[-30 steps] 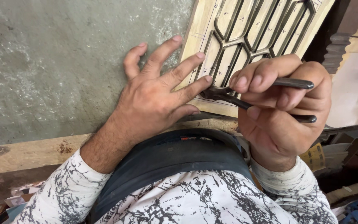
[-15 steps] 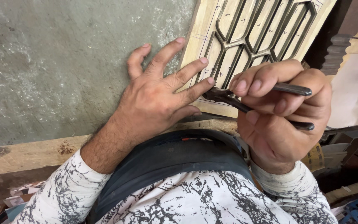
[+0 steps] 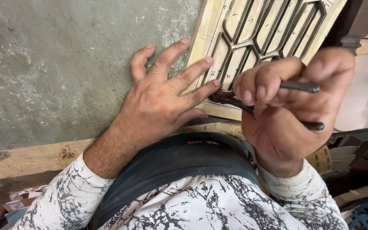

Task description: The person uses pliers to bend and secure metal wire frames into a wooden template with numbered slots. They work methodically across multiple compartments, adjusting the wire to fit the contours of each slot.

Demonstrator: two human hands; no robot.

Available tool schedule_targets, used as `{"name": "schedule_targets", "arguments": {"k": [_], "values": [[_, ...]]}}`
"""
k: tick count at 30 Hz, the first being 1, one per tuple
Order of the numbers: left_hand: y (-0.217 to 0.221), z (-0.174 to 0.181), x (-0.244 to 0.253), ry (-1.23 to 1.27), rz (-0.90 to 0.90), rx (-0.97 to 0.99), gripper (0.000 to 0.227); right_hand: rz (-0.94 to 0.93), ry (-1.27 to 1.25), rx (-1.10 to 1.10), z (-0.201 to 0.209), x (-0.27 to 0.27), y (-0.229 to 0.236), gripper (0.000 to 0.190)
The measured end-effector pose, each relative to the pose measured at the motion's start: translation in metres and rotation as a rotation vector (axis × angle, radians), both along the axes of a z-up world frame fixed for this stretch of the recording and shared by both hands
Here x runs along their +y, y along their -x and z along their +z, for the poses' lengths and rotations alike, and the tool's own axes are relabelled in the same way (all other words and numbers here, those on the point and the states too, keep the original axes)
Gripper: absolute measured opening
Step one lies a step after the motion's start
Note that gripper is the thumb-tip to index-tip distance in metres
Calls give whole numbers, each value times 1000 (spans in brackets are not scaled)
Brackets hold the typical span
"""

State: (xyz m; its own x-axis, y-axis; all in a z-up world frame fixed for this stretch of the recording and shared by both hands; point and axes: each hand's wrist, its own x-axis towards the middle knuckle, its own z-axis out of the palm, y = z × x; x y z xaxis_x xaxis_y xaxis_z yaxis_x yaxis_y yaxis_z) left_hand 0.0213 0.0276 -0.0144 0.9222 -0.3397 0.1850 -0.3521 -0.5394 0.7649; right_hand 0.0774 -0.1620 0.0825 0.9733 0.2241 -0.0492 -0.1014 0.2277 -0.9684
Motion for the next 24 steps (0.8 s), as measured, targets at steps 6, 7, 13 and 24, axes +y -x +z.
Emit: {"name": "schedule_targets", "arguments": {"k": [6,7,13,24], "values": [[-3,-3,-2,0,116,70,97,186,61,-38,-4,2,-15,32],[-4,-3,-2,4,111,69,96,225,78,-47,-4,3,-19,32],[-8,2,-1,-28,81,94,94,458,249,51,-2,21,-47,28],[-8,5,0,-40,69,121,99,331,164,155,30,32,-52,53]]}}
